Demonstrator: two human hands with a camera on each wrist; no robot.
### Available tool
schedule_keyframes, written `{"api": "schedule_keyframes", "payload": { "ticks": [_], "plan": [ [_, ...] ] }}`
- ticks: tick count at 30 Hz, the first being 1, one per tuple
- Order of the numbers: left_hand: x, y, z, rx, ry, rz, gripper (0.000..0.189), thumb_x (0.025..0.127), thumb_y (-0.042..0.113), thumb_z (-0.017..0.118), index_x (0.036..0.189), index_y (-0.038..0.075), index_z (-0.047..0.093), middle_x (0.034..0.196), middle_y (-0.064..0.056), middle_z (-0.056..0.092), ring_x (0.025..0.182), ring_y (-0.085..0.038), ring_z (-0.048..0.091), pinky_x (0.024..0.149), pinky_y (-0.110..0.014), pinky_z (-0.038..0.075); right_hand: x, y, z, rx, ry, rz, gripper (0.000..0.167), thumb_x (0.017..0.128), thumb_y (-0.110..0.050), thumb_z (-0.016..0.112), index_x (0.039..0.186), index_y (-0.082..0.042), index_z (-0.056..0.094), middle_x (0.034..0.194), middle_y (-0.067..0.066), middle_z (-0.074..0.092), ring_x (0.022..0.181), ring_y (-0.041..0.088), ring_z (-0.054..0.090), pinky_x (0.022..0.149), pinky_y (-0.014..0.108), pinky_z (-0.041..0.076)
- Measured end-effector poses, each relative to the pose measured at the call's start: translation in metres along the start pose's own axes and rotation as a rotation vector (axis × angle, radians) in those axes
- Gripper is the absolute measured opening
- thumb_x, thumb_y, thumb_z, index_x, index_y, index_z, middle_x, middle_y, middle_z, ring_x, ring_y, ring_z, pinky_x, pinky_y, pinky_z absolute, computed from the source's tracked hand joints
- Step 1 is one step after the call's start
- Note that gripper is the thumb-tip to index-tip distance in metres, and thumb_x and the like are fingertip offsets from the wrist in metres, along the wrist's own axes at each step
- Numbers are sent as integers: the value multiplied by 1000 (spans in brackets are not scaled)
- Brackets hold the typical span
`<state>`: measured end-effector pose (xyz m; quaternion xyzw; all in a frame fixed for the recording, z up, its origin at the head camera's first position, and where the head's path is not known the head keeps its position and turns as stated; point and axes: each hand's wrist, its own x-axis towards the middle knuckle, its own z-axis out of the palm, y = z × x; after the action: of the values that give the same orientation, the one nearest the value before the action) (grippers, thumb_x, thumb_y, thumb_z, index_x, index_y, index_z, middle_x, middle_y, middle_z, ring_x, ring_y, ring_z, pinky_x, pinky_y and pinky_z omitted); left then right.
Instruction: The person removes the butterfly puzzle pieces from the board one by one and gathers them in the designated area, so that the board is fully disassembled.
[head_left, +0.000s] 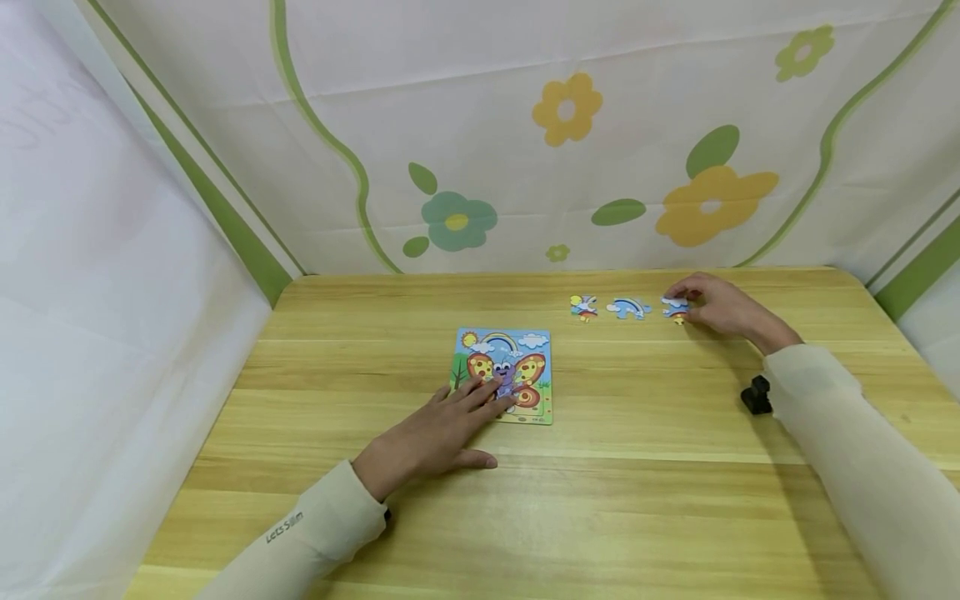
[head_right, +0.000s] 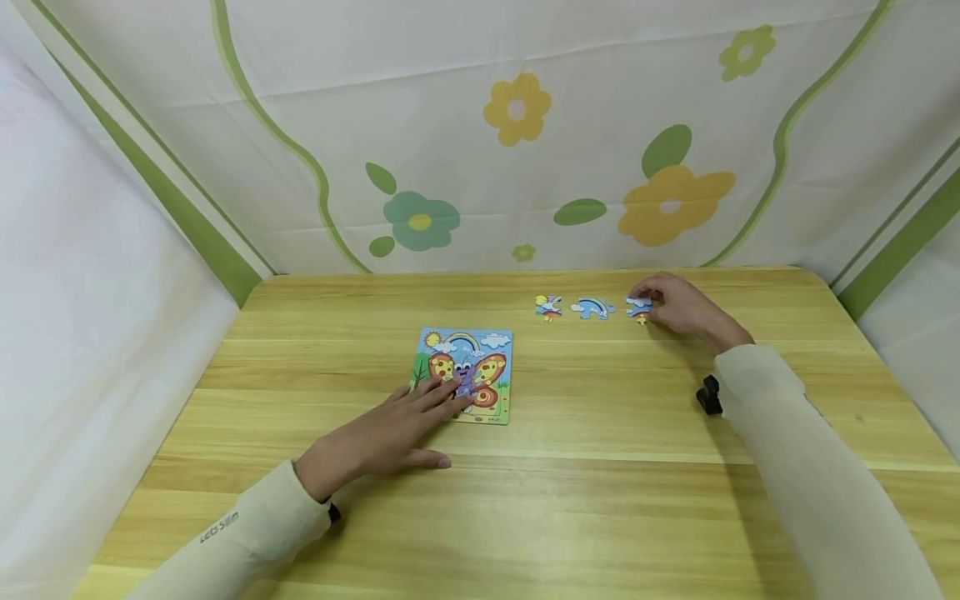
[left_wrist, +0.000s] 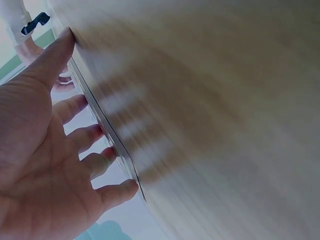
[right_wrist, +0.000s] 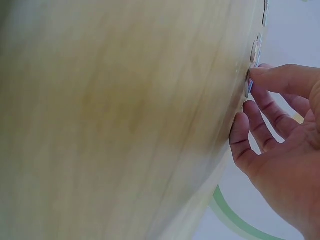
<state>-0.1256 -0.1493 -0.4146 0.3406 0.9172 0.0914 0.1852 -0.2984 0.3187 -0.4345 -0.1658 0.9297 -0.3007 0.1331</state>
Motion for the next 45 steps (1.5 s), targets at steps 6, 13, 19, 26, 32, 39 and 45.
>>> {"api": "schedule_keyframes", "payload": {
  "ticks": [6, 13, 19, 26, 32, 39, 45],
  "plan": [
    [0, 1, -1, 5, -9, 1, 84, 102, 56, 61, 169, 24, 22, 178, -6, 13, 164, -36, 14, 125, -69, 23, -3, 1, 1, -10, 9, -8, 37, 97, 6, 63, 133, 10, 61, 135, 31, 55, 116, 42, 53, 97, 56, 44],
    [0, 1, -1, -4, -16, -3, 84, 101, 55, 62, 169, 24, 23, 178, -6, 12, 163, -37, 15, 126, -68, 22, -7, -9, 0, 10, 38, -23, 40, 98, 4, 64, 137, 9, 60, 141, 31, 54, 124, 46, 52, 104, 64, 43],
    [0, 0, -1, -9, -14, -17, 84, 101, 55, 63, 169, 25, 23, 178, -6, 12, 163, -37, 14, 126, -69, 22, -3, -40, 8, 16, 60, -76, 44, 97, 5, 63, 141, 6, 59, 144, 27, 55, 127, 45, 52, 103, 63, 45],
    [-3, -3, 1, -4, 6, -18, 83, 101, 55, 63, 169, 24, 25, 177, -8, 15, 163, -39, 16, 125, -68, 24, 9, -80, 33, 21, 54, -205, 39, 96, 7, 64, 136, 7, 62, 134, 25, 63, 115, 39, 60, 92, 51, 53],
    [-10, -5, 1, -6, 26, -25, 83, 101, 51, 65, 168, 20, 27, 176, -11, 19, 161, -43, 19, 125, -66, 28, 16, -109, 49, 51, 37, -258, 37, 97, 7, 63, 134, 5, 64, 130, 23, 66, 110, 35, 63, 91, 46, 54],
    [-18, -4, 1, -29, 41, -25, 80, 102, 47, 64, 167, 17, 29, 176, -11, 20, 161, -44, 19, 125, -64, 28, 24, -135, 65, 122, -26, -268, 38, 98, 7, 61, 136, 4, 63, 128, 23, 66, 114, 36, 62, 92, 48, 53],
    [-19, -3, 2, -41, 43, -34, 76, 104, 44, 63, 166, 15, 32, 175, -14, 23, 160, -43, 21, 127, -60, 28, 31, -151, 79, 153, -60, -292, 38, 99, 5, 62, 137, 4, 62, 129, 23, 65, 114, 34, 63, 93, 47, 54]
  ]
}}
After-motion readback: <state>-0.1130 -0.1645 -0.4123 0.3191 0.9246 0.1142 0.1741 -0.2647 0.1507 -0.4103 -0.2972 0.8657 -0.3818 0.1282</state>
